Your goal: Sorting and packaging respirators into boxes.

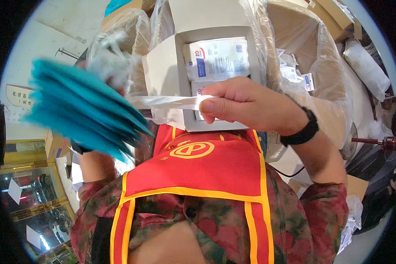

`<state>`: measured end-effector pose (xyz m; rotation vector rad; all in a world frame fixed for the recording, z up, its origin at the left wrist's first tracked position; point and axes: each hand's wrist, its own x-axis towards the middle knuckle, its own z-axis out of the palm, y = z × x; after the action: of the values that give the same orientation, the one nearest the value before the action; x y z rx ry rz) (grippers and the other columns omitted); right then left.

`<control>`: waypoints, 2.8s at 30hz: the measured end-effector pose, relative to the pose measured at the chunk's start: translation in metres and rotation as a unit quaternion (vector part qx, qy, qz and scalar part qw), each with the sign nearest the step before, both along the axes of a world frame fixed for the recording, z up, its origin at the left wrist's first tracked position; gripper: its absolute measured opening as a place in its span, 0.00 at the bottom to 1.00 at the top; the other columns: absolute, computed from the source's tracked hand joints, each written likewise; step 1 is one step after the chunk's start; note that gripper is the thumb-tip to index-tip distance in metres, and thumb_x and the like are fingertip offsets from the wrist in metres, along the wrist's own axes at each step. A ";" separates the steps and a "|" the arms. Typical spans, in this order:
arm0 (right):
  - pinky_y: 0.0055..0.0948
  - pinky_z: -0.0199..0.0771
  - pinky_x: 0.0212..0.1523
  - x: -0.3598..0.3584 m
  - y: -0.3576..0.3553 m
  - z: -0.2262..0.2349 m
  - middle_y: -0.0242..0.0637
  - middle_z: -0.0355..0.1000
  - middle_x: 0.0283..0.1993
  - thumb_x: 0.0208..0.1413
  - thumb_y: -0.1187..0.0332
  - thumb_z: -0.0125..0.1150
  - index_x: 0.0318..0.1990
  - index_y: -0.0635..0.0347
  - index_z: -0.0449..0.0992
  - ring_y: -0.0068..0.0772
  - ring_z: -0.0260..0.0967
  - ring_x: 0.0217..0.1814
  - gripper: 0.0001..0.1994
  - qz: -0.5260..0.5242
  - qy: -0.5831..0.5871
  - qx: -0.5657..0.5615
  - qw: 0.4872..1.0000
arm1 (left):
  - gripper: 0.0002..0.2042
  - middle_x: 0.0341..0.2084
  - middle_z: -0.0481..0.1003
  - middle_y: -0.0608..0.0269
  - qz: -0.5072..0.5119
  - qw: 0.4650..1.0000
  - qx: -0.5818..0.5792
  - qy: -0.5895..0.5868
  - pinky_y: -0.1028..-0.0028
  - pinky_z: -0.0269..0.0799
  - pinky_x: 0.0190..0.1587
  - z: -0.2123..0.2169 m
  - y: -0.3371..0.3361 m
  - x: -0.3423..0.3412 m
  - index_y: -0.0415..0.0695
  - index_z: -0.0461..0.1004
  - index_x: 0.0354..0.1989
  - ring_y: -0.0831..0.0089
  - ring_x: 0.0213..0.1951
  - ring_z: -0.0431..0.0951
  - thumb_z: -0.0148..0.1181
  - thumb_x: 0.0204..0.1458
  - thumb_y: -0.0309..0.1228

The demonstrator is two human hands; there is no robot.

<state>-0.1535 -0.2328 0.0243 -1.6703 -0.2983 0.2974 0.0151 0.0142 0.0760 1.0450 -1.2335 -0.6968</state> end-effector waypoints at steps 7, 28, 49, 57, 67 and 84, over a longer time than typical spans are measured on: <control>0.34 0.65 0.30 -0.005 0.002 0.032 0.42 0.66 0.24 0.64 0.61 0.47 0.32 0.64 0.69 0.39 0.65 0.25 0.15 0.080 -0.069 -0.134 0.985 | 0.22 0.32 0.73 0.52 0.045 0.834 0.238 -0.496 0.63 0.72 0.34 0.012 0.002 -0.043 0.42 0.68 0.45 0.49 0.32 0.75 0.63 0.38 0.28; 0.23 0.56 0.19 -0.129 -0.057 0.053 0.31 0.66 0.22 0.60 0.59 0.51 0.27 0.59 0.71 0.21 0.60 0.19 0.14 -0.143 0.207 -0.091 0.964 | 0.18 0.32 0.76 0.57 0.379 0.627 0.220 -0.643 0.68 0.70 0.28 -0.036 0.097 0.048 0.39 0.73 0.41 0.60 0.28 0.77 0.66 0.37 0.26; 0.12 0.49 0.19 0.053 0.022 -0.007 0.23 0.62 0.26 0.63 0.56 0.46 0.38 0.62 0.75 0.12 0.51 0.20 0.18 -0.106 0.024 0.244 0.964 | 0.14 0.21 0.76 0.57 0.136 0.903 -0.145 0.381 0.82 0.68 0.13 -0.001 -0.027 -0.025 0.40 0.73 0.37 0.78 0.11 0.70 0.46 0.61 0.37; 0.15 0.56 0.22 0.065 0.062 -0.040 0.30 0.71 0.31 0.65 0.48 0.43 0.43 0.59 0.75 0.14 0.60 0.24 0.23 0.007 0.159 0.359 0.920 | 0.26 0.39 0.76 0.39 0.049 0.875 -0.158 0.455 0.85 0.66 0.19 -0.019 -0.047 -0.006 0.29 0.63 0.56 0.85 0.10 0.65 0.48 0.54 0.37; 0.16 0.56 0.30 0.028 0.064 -0.027 0.22 0.64 0.27 0.65 0.56 0.46 0.29 0.58 0.71 0.14 0.56 0.28 0.18 0.061 0.151 0.183 0.970 | 0.19 0.26 0.77 0.49 0.035 0.857 -0.187 0.479 0.78 0.69 0.19 -0.021 -0.040 0.009 0.34 0.75 0.40 0.79 0.13 0.68 0.46 0.58 0.40; 0.14 0.45 0.17 0.034 0.024 -0.003 0.23 0.59 0.22 0.64 0.57 0.47 0.30 0.56 0.67 0.11 0.47 0.17 0.14 -0.053 0.093 0.182 0.977 | 0.20 0.48 0.73 0.50 -0.077 0.883 -0.224 0.406 0.58 0.72 0.55 -0.064 -0.015 0.014 0.40 0.69 0.53 0.58 0.52 0.74 0.58 0.54 0.37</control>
<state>-0.1195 -0.2084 0.0217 -1.2820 -0.1132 0.2980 0.0291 -0.0011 0.0120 0.2011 -0.6746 -0.8047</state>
